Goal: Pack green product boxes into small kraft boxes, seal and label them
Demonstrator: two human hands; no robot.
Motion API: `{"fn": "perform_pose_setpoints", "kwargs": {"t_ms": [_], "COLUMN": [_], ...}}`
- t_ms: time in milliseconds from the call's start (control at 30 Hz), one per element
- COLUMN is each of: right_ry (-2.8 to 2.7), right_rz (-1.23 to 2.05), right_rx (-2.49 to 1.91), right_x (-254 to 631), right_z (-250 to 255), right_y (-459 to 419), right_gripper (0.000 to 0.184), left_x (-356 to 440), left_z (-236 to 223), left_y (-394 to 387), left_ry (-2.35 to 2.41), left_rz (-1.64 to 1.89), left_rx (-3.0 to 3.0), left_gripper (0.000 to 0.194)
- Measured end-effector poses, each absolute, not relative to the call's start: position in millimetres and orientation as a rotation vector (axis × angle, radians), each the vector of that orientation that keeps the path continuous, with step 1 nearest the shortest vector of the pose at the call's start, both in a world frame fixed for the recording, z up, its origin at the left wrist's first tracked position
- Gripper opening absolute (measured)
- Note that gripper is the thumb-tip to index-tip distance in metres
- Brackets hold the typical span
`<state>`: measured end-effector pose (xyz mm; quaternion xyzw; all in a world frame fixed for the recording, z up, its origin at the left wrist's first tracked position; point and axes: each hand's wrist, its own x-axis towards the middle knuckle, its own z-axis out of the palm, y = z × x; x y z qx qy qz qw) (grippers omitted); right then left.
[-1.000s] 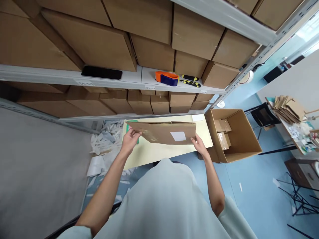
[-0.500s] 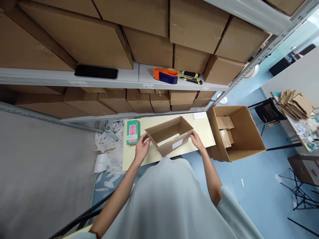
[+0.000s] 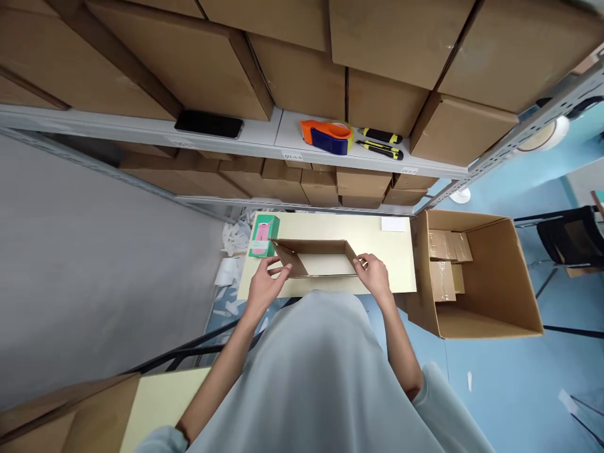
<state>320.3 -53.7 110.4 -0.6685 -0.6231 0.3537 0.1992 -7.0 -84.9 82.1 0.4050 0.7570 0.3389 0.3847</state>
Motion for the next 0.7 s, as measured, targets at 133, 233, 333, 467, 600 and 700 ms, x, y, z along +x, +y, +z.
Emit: {"fn": "perform_pose_setpoints", "kwargs": {"t_ms": [133, 233, 333, 467, 600, 700], "right_ry": [-1.838, -1.835, -1.797, -1.785, -1.918, -1.994], "right_rz": [0.905, 0.805, 0.724, 0.689, 0.693, 0.691], "right_rx": [-1.890, -1.898, -1.916, -1.946, -1.945, -1.944], "right_x": [321.5, 321.5, 322.2, 320.9, 313.5, 307.5], "right_z": [105.1, 104.6, 105.6, 102.2, 96.2, 95.9], "right_y": [-48.9, -46.3, -42.5, -39.0, -41.0, -41.7], "right_gripper": [0.028, 0.030, 0.032, 0.042, 0.047, 0.050], "left_x": [-5.1, -4.1, 2.0, 15.3, 21.4, 17.4], "left_z": [91.3, 103.8, 114.9, 117.4, 110.3, 105.5], "left_y": [-90.6, -94.4, -94.5, -90.5, -88.3, -88.4], "left_ry": [1.924, 1.910, 1.861, 1.843, 1.829, 1.803], "left_rz": [0.851, 0.811, 0.804, 0.770, 0.718, 0.629], "left_rx": [1.178, 1.337, 1.457, 1.531, 1.577, 1.628], "left_gripper": [0.039, 0.041, 0.042, 0.046, 0.048, 0.049]}}
